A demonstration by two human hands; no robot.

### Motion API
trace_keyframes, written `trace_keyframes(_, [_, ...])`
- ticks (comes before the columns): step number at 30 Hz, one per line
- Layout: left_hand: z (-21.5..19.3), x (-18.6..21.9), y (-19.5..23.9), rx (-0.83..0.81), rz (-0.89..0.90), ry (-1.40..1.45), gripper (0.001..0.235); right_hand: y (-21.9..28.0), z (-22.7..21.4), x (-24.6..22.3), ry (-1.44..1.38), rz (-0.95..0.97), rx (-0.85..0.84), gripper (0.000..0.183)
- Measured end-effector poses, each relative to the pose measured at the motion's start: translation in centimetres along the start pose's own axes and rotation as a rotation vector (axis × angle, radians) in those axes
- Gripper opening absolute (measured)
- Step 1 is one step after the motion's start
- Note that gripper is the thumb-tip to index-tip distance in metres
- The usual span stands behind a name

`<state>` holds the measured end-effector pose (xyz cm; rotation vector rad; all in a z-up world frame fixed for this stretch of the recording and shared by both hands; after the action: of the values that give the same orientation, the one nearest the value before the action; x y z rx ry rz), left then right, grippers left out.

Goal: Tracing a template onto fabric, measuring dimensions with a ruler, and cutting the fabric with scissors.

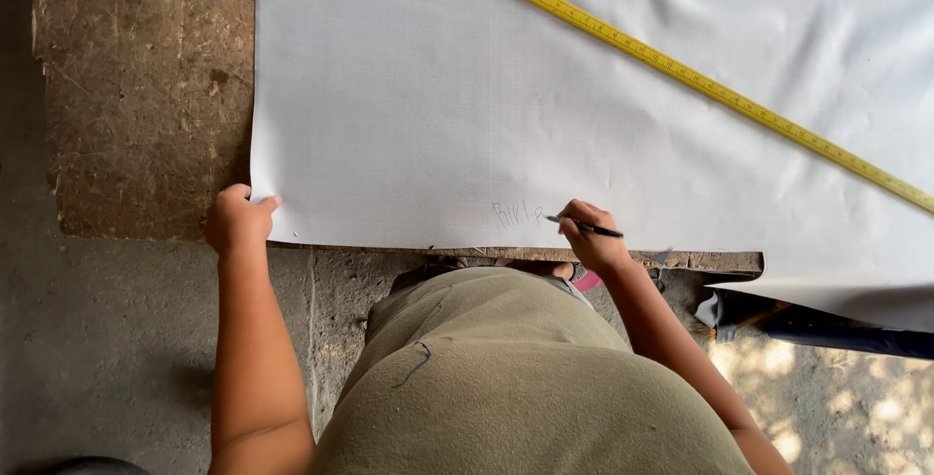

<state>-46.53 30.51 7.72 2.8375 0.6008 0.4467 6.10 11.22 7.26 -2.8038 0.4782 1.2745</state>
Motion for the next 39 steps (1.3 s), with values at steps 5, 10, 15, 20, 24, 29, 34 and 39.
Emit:
trace_keyframes(5, [1.1,-0.4,-0.7,0.005,-0.011,0.001,0.054,-1.1,-0.3,-0.3,-0.01,-0.024,0.069,0.009])
trace_keyframes(10, [1.3,-0.5,-0.2,0.002,-0.036,-0.001,0.056,-0.7,-0.4,0.3,-0.021,-0.127,0.137,0.004])
trace_keyframes(15, [1.9,-0.9,-1.1,0.009,-0.03,-0.027,0.057,-0.1,-0.6,1.0,0.013,-0.08,0.072,0.006])
trace_keyframes(20, [1.8,-0.7,-0.8,0.004,-0.033,-0.046,0.058,-0.4,-1.4,2.0,0.022,-0.048,0.076,0.004])
trace_keyframes(24, [1.6,-0.5,-0.7,0.004,-0.037,-0.044,0.058,-0.5,-2.8,1.5,0.085,0.012,0.069,0.007])
trace_keyframes(29, [1.1,-0.5,0.3,-0.022,-0.029,-0.041,0.057,-1.0,-3.3,4.2,0.061,-0.016,0.139,0.004])
trace_keyframes(34, [2.1,-1.7,0.0,0.004,-0.058,-0.105,0.053,-0.4,-2.7,4.0,0.075,0.054,0.053,0.008])
trace_keyframes(39, [0.6,1.0,3.0,0.052,-0.146,-0.098,0.05,-2.7,-10.1,7.3,0.011,0.089,0.303,0.013])
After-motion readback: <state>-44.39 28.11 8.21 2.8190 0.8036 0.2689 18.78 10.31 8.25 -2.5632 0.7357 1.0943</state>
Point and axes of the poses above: each hand's wrist, its own y-axis away from the middle knuckle, its own z-axis out of the palm, x = y × z, the point moved 5 cm from there along -y, towards the middle knuckle, and after that the axes turned 9 degrees about x, right-handed, at the moved point
